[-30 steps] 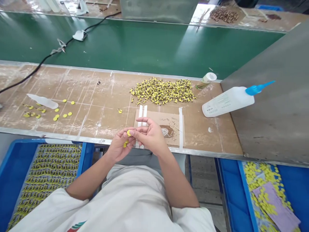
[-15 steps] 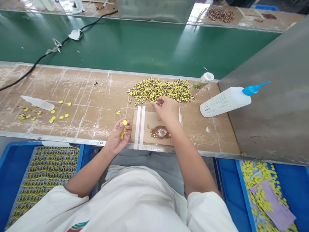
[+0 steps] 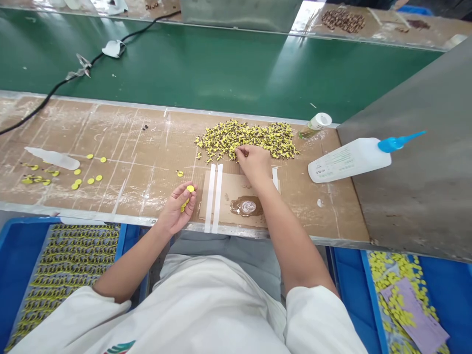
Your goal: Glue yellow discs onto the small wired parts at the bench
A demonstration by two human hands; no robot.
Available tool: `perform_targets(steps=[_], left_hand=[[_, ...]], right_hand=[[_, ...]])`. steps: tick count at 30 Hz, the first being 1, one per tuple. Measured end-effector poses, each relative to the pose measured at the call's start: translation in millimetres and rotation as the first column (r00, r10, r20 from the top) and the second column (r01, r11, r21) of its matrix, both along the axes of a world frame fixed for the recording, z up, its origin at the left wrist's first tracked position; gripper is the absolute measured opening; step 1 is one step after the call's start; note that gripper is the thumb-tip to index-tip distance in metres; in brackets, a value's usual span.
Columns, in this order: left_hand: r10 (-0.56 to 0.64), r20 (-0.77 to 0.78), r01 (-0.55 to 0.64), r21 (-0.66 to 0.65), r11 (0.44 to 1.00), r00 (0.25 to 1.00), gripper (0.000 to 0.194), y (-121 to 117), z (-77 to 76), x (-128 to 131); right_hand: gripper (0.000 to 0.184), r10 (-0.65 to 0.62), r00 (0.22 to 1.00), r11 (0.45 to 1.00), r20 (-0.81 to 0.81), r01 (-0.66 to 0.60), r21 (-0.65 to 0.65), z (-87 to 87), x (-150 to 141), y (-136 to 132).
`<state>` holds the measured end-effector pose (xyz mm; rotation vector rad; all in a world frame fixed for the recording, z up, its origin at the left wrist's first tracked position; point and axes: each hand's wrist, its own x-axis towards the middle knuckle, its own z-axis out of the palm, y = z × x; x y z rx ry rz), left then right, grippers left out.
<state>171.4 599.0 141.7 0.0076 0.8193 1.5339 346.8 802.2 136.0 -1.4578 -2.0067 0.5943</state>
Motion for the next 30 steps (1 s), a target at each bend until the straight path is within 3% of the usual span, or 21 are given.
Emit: perform_targets(steps=[2, 4, 6, 10, 13, 16, 18, 21, 26, 30], left_hand=[[-0.022, -0.001, 0.022, 0.011, 1.000, 1.000, 0.023, 2.1, 1.4, -2.4], [-0.053, -0.005, 0.053, 0.025, 0.998, 0.999, 0.023, 5.5, 3.9, -5.6], [-0.095, -0.007, 0.095, 0.029, 0.995, 0.995, 0.024, 10.5, 7.2, -8.7], [-0.219, -0.029, 0.220, 0.018, 0.975, 0.975, 0.021, 27.6, 12.2, -11.8], [-0.320, -0.070, 0.321, 0.008, 0.947, 0.945, 0.020, 46.9, 13.4, -9.5], [-0.390, -0.096, 0.391, -0.002, 0.920, 0.916, 0.020, 68.4, 14.8, -2.6], [-0.421, -0.104, 0.423, -0.004, 0.906, 0.901, 0.020, 81.1, 16.0, 3.8], [-0.445, -0.100, 0.448, 0.007, 0.894, 0.890, 0.019, 93.7, 15.6, 13.2], [-0.447, -0.069, 0.447, -0.009, 0.894, 0.892, 0.018, 98.4, 7.2, 17.5], [-0.485, -0.019, 0.485, 0.019, 0.874, 0.874, 0.021, 98.2, 0.0, 12.0]], right_hand=[[0.025, -0.029, 0.976, 0.991, -0.214, 0.001, -0.131, 4.1, 5.1, -0.3], [0.031, -0.113, 0.894, 0.963, -0.433, -0.010, -0.271, 10.1, 15.8, -2.9], [0.033, -0.191, 0.811, 0.944, -0.552, -0.002, -0.329, 16.1, 32.5, -8.6], [0.034, -0.269, 0.795, 0.952, -0.543, 0.133, -0.277, 18.0, 76.5, -29.4], [0.036, -0.310, 0.819, 0.945, -0.483, 0.210, -0.251, 7.2, 106.6, -44.9], [0.050, -0.334, 0.830, 0.936, -0.447, 0.236, -0.260, -8.0, 126.4, -52.8], [0.058, -0.339, 0.830, 0.933, -0.442, 0.236, -0.273, -15.8, 132.9, -54.6], [0.050, -0.364, 0.796, 0.923, -0.484, 0.237, -0.304, -19.6, 134.5, -57.0], [0.040, -0.423, 0.636, 0.880, -0.645, 0.119, -0.460, -9.3, 129.3, -65.9], [0.044, -0.435, 0.607, 0.862, -0.666, 0.067, -0.502, -2.3, 127.2, -70.2]])
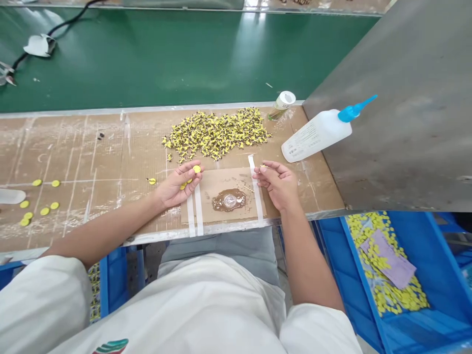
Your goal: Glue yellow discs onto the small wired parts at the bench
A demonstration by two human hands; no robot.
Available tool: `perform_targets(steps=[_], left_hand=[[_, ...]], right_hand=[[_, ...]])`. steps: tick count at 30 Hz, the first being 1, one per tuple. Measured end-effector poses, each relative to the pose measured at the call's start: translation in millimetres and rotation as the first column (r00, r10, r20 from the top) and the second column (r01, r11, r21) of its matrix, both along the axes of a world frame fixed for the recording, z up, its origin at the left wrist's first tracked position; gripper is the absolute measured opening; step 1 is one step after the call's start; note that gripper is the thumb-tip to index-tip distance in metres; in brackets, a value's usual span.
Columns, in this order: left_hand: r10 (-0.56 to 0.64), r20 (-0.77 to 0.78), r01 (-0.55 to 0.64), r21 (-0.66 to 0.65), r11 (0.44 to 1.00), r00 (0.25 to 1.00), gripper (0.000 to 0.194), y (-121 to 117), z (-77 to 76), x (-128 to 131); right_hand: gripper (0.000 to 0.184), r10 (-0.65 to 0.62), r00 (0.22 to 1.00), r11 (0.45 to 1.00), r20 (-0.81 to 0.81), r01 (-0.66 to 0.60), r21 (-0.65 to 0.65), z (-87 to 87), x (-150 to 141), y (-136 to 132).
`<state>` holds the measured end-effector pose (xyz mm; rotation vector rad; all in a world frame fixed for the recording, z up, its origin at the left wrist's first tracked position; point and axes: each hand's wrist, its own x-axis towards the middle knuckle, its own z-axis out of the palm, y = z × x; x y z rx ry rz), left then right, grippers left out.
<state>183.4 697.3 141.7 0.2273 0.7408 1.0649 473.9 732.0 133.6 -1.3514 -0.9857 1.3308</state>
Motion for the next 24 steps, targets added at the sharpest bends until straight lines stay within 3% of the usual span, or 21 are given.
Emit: perform_targets(steps=[7, 12, 15, 20, 24], left_hand=[[-0.089, 0.026, 0.089, 0.032, 0.996, 0.996, 0.019, 0.5, -9.2, -3.9], [-0.103, 0.011, 0.102, 0.038, 0.994, 0.995, 0.023, -0.4, -13.5, -3.9], [-0.110, -0.008, 0.110, 0.044, 0.993, 0.994, 0.025, -0.8, -15.4, -3.9], [-0.130, 0.006, 0.129, 0.081, 0.988, 0.992, 0.026, -0.8, -16.5, -3.0], [-0.118, -0.020, 0.119, 0.055, 0.991, 0.993, 0.024, -0.6, -13.5, -1.6]], right_hand=[[0.036, -0.078, 0.997, 0.995, 0.027, 0.076, 0.068, -3.9, -7.5, -10.1], [0.029, -0.201, 0.964, 0.959, 0.176, 0.158, 0.234, -8.8, -18.5, -33.7], [0.026, -0.286, 0.893, 0.919, 0.347, 0.153, 0.364, -10.5, -20.7, -49.9], [0.020, -0.355, 0.660, 0.871, 0.662, -0.023, 0.490, -18.2, -12.6, -63.7], [0.022, -0.347, 0.637, 0.875, 0.689, -0.044, 0.482, -24.9, -9.0, -64.5]])
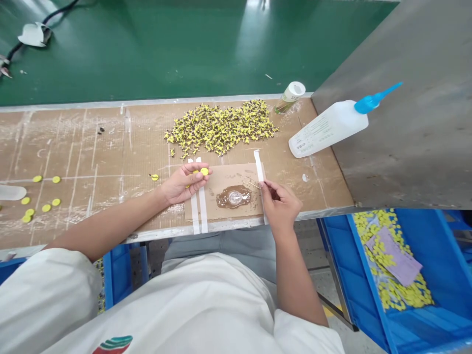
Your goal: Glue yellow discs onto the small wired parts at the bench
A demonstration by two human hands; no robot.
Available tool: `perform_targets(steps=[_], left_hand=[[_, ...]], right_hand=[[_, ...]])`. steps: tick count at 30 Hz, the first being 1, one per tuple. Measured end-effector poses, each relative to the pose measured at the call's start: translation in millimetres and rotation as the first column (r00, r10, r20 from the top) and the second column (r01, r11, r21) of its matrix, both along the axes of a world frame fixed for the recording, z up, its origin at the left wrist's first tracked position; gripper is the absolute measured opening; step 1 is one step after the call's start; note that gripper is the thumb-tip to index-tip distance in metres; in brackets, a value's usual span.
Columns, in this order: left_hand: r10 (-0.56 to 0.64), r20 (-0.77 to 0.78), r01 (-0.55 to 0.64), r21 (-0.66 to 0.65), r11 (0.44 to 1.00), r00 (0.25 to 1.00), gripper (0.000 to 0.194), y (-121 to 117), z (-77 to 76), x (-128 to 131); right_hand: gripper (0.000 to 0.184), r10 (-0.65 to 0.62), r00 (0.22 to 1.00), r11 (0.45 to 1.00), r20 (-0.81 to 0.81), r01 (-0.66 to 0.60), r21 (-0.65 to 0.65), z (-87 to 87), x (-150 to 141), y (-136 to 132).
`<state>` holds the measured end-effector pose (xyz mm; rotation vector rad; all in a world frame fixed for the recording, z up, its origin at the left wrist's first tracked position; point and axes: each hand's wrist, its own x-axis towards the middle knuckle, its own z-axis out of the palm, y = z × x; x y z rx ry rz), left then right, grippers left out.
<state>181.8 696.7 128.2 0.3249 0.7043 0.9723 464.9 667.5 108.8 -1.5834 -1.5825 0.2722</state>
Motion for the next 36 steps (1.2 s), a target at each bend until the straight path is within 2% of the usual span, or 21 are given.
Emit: perform_targets(steps=[3, 6, 9, 12, 16, 21, 24, 28, 32, 36], left_hand=[[0.009, -0.011, -0.009, -0.006, 1.000, 1.000, 0.025, 0.5, 1.5, 0.6], [0.003, -0.012, -0.003, -0.005, 1.000, 1.000, 0.026, 1.0, 0.3, 0.2], [-0.005, -0.005, 0.005, 0.011, 1.000, 1.000, 0.025, 1.1, -2.3, -0.8], [-0.012, 0.018, 0.011, 0.031, 0.999, 1.000, 0.023, 0.9, -3.5, -1.6], [-0.021, 0.016, 0.020, 0.030, 0.999, 1.000, 0.022, 0.7, -2.1, -1.4], [-0.022, 0.002, 0.021, 0.022, 1.000, 1.000, 0.020, 1.2, -2.0, -1.3], [-0.028, 0.022, 0.028, 0.035, 0.999, 0.999, 0.022, 1.6, -1.9, -1.2], [-0.032, 0.023, 0.031, 0.043, 0.999, 0.999, 0.021, 1.6, -0.2, -0.6], [-0.045, 0.033, 0.042, 0.065, 0.997, 0.998, 0.025, 1.3, -0.3, -0.4], [-0.055, 0.043, 0.051, 0.085, 0.995, 0.998, 0.030, 1.7, -2.0, -0.4]], right_hand=[[0.025, -0.083, 0.987, 0.996, -0.136, 0.084, 0.003, 2.2, -7.3, -2.9], [0.026, -0.180, 0.922, 0.977, -0.344, 0.209, 0.047, 7.7, -23.5, -12.6], [0.021, -0.156, 0.900, 0.980, -0.407, 0.193, 0.051, 8.9, -41.4, -25.7], [0.015, -0.060, 0.918, 0.993, -0.391, 0.094, 0.069, 3.8, -52.1, -34.6], [0.009, 0.050, 0.949, 0.991, -0.312, -0.008, 0.133, -3.1, -52.5, -36.1], [0.015, 0.144, 0.959, 0.972, -0.244, -0.091, 0.218, 0.1, -50.9, -32.7], [0.011, 0.148, 0.967, 0.967, -0.209, -0.097, 0.235, 3.4, -52.9, -31.7], [0.006, 0.097, 0.985, 0.981, -0.140, -0.071, 0.181, 2.6, -53.9, -30.4], [0.011, 0.179, 0.971, 0.939, -0.160, -0.120, 0.324, -1.3, -53.6, -28.1], [0.020, 0.173, 0.969, 0.923, -0.174, -0.098, 0.371, -2.9, -51.3, -27.0]])
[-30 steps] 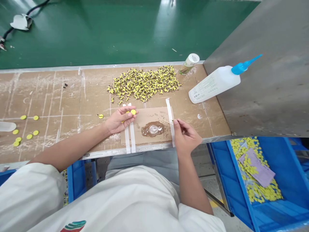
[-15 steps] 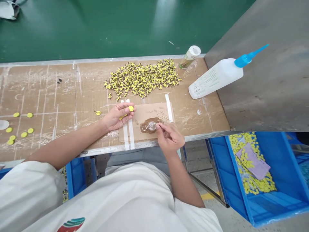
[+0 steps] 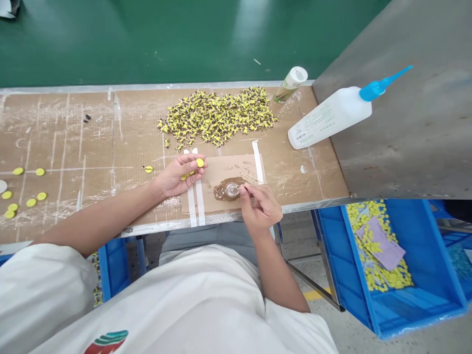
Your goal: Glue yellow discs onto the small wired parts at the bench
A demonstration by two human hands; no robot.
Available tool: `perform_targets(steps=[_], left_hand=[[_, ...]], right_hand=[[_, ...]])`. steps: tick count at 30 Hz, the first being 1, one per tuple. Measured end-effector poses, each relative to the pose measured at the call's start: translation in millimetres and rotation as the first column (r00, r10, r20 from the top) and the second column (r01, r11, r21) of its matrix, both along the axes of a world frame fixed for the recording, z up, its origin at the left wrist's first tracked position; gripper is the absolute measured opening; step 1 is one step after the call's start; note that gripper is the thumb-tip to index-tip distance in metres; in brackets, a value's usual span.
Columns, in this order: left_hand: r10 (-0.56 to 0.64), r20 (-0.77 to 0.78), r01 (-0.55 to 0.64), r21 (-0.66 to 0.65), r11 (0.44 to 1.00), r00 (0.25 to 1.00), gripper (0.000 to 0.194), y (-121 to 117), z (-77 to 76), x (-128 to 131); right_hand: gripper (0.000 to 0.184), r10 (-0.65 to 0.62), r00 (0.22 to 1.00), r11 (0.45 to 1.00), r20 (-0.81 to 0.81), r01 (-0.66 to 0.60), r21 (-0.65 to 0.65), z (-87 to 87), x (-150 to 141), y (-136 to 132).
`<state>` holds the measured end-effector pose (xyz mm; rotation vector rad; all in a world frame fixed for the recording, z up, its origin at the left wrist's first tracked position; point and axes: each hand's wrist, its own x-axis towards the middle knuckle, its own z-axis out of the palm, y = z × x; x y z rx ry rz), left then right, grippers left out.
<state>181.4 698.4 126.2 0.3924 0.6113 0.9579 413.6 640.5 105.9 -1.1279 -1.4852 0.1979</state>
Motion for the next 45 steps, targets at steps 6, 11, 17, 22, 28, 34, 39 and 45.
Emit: perform_targets(steps=[6, 11, 17, 22, 28, 34, 39, 45], left_hand=[[0.005, -0.016, -0.006, -0.025, 1.000, 1.000, 0.026, 0.8, 0.6, 0.4], [0.020, -0.025, -0.021, -0.034, 0.999, 0.999, 0.024, 0.2, 0.1, 0.7], [0.006, 0.005, -0.006, -0.005, 1.000, 1.000, 0.029, -0.5, -0.5, 1.0], [0.016, -0.023, -0.017, -0.010, 1.000, 1.000, 0.028, -1.1, -1.0, 0.4], [0.081, -0.061, -0.082, -0.014, 0.997, 0.995, 0.023, -8.1, 7.8, 2.3], [0.111, -0.102, -0.113, -0.009, 0.994, 0.989, 0.026, -28.0, 35.8, 13.8], [0.151, -0.060, -0.154, -0.047, 0.987, 0.987, 0.031, -56.9, 49.8, 33.6], [0.209, -0.008, -0.209, -0.054, 0.976, 0.978, 0.036, -83.5, 51.5, 54.1]], right_hand=[[0.025, 0.000, 0.990, 0.999, 0.143, -0.007, 0.049, 1.7, 4.5, 1.1], [0.026, 0.030, 0.988, 0.998, 0.152, -0.039, 0.052, 2.9, 3.8, 2.0], [0.018, 0.020, 0.984, 1.000, 0.178, -0.021, 0.007, 2.5, 4.4, 2.3], [0.017, -0.008, 0.995, 0.996, -0.103, -0.001, -0.088, 4.4, 0.9, -0.8], [0.023, -0.226, 0.729, 0.938, -0.646, -0.015, -0.346, 28.7, -3.4, 2.0], [0.030, -0.230, 0.524, 0.860, -0.820, -0.284, -0.423, 69.3, -8.6, 0.3], [0.022, -0.127, 0.633, 0.904, -0.764, -0.244, -0.352, 84.8, -25.8, -9.1], [0.013, 0.084, 0.826, 0.950, -0.557, -0.234, -0.205, 93.9, -46.8, -19.7]])
